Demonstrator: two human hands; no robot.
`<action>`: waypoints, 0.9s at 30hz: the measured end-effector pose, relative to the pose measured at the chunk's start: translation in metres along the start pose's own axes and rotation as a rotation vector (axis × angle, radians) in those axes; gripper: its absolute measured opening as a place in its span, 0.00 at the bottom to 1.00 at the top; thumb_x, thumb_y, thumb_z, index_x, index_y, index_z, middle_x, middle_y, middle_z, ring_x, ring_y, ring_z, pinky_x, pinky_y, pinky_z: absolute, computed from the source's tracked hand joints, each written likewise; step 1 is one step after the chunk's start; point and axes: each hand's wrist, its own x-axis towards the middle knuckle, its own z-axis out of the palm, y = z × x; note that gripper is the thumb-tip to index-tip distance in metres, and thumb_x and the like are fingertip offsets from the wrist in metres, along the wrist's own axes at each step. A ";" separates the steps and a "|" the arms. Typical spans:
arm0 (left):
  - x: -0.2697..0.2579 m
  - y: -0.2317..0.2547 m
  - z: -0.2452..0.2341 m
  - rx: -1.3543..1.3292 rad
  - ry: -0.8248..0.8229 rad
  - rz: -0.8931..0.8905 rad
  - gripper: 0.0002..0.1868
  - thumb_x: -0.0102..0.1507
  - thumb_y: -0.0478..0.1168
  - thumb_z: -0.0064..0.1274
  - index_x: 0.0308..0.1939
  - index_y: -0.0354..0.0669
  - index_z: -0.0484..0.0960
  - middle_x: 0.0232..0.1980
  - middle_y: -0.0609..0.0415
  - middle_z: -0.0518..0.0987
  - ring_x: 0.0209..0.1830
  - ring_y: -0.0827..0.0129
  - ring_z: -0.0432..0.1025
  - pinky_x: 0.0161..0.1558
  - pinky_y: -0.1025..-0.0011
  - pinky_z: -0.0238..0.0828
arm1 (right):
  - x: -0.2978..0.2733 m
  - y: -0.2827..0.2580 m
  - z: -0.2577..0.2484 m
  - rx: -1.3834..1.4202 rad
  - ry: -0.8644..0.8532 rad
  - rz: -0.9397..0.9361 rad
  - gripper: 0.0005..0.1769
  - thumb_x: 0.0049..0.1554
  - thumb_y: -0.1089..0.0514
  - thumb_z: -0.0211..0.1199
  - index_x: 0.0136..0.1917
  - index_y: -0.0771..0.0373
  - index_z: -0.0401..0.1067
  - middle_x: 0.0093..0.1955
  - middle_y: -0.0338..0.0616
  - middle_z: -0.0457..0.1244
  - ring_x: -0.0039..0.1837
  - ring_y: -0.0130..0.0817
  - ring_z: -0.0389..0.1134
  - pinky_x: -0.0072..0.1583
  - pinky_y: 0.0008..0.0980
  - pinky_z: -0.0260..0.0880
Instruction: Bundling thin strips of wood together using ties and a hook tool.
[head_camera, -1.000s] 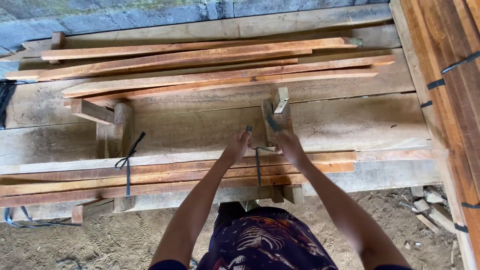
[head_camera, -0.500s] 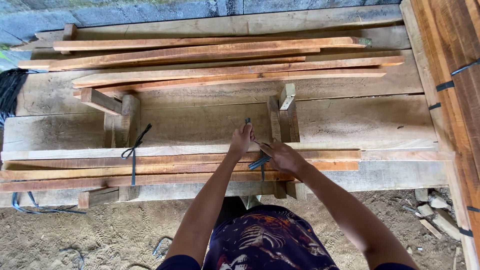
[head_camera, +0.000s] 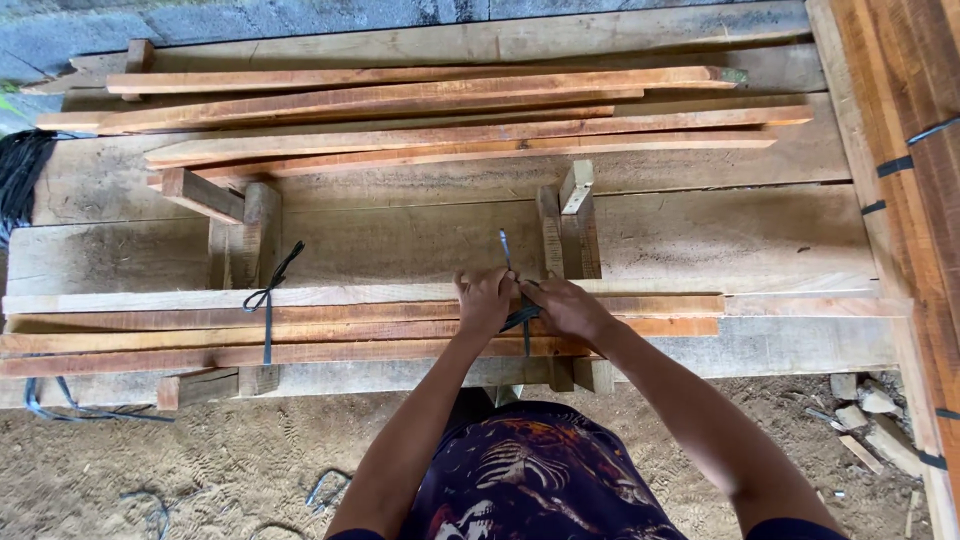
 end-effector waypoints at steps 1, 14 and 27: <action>0.009 -0.011 0.017 -0.003 0.002 0.007 0.24 0.77 0.54 0.35 0.47 0.44 0.83 0.39 0.43 0.84 0.54 0.51 0.78 0.72 0.38 0.52 | 0.004 -0.013 -0.025 -0.007 0.002 0.002 0.40 0.52 0.55 0.64 0.78 0.59 0.64 0.48 0.55 0.69 0.52 0.53 0.71 0.54 0.47 0.74; 0.026 -0.034 0.040 -0.095 -0.062 -0.102 0.20 0.77 0.57 0.31 0.50 0.60 0.80 0.40 0.59 0.85 0.52 0.67 0.79 0.77 0.52 0.33 | 0.018 -0.098 -0.186 0.861 -0.004 0.546 0.28 0.61 0.62 0.41 0.68 0.62 0.74 0.43 0.52 0.66 0.42 0.40 0.66 0.47 0.43 0.71; 0.028 -0.036 0.029 -0.282 -0.131 -0.015 0.16 0.74 0.53 0.48 0.60 0.53 0.79 0.45 0.57 0.85 0.53 0.64 0.79 0.73 0.43 0.36 | 0.064 -0.098 -0.225 1.095 0.193 0.500 0.24 0.61 0.65 0.63 0.69 0.69 0.65 0.48 0.66 0.70 0.52 0.54 0.75 0.57 0.54 0.74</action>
